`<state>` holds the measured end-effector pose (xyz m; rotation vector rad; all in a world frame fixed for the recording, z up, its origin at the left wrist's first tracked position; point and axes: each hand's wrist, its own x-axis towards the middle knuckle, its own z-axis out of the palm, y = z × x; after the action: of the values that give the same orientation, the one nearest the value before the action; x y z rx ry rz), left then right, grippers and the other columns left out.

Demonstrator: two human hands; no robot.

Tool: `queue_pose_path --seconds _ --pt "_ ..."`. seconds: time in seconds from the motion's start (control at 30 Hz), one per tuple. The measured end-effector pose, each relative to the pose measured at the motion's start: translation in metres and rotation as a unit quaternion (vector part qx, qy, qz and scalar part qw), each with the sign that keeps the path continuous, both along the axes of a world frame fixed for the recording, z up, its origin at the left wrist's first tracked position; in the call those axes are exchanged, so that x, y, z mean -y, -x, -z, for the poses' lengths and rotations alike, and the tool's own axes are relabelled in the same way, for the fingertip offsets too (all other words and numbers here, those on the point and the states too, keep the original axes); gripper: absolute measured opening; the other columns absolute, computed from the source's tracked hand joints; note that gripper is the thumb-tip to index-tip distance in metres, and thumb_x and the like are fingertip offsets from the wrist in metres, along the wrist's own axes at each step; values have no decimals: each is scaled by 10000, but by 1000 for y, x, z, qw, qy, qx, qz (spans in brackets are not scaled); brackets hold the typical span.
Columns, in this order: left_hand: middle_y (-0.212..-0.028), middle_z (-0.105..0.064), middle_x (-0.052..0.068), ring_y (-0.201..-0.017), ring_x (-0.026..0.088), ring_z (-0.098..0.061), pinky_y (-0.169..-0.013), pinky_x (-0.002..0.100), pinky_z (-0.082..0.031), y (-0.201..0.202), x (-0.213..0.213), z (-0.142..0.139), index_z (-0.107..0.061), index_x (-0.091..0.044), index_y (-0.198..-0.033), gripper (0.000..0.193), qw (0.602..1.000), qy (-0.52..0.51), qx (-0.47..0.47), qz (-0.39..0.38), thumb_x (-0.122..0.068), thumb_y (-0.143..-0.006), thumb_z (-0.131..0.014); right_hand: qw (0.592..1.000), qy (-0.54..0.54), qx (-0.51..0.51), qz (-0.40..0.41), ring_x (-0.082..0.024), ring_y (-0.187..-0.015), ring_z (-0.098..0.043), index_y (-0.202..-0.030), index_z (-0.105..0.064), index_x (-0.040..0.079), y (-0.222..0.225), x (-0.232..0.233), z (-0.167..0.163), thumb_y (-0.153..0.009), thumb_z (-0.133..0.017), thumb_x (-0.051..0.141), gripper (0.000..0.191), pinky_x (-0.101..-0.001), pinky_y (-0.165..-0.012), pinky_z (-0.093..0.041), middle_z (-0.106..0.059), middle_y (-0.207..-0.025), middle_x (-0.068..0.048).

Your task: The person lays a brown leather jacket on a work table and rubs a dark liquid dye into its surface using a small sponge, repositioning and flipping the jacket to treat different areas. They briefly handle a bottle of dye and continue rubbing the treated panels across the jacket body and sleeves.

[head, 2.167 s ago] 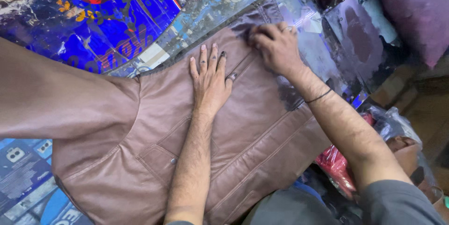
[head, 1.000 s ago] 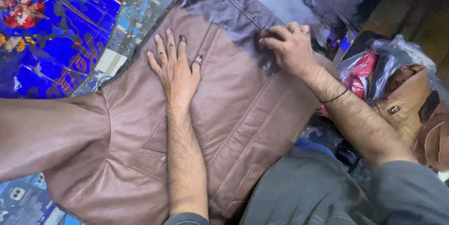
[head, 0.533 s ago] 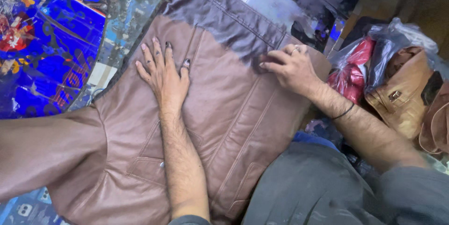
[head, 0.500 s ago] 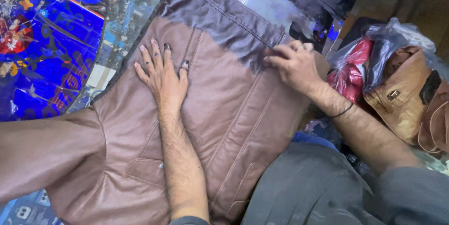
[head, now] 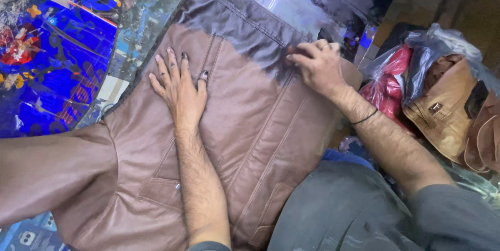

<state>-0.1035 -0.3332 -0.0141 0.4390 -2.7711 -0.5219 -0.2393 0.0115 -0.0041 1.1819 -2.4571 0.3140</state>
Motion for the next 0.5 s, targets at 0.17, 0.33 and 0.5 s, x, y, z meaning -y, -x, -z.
queue_pose_path --seconds 0.17,0.33,0.5 --pt "-1692 -291 168 -1570 412 -141 -1206 678 -77 1 0 -1 -546 -32 -1492 651 1000 9 -6 5 -356 -948 -696 991 59 21 123 -287 -1108 -550 -1133 -769 213 4 -32 0 -905 -748 113 250 -446 -914 -397 -666 -1258 -27" --pt "-1686 -323 175 -1571 411 -169 -1211 674 -97 2 -4 0 -585 -55 -1465 602 999 35 -17 -1 -357 -956 -698 994 50 12 100 -274 -1089 -565 -1137 -780 216 21 -48 4 -916 -749 112 246 -451 -901 -394 -669 -1243 -25" --pt "-1671 -367 165 -1567 403 -216 -1228 649 -122 5 -8 -2 -623 -57 -1441 598 998 50 -33 -8 -365 -936 -710 998 38 21 -50 -277 -1084 -575 -1120 -780 198 45 -36 3 -855 -734 111 282 -443 -912 -404 -668 -1231 -23"
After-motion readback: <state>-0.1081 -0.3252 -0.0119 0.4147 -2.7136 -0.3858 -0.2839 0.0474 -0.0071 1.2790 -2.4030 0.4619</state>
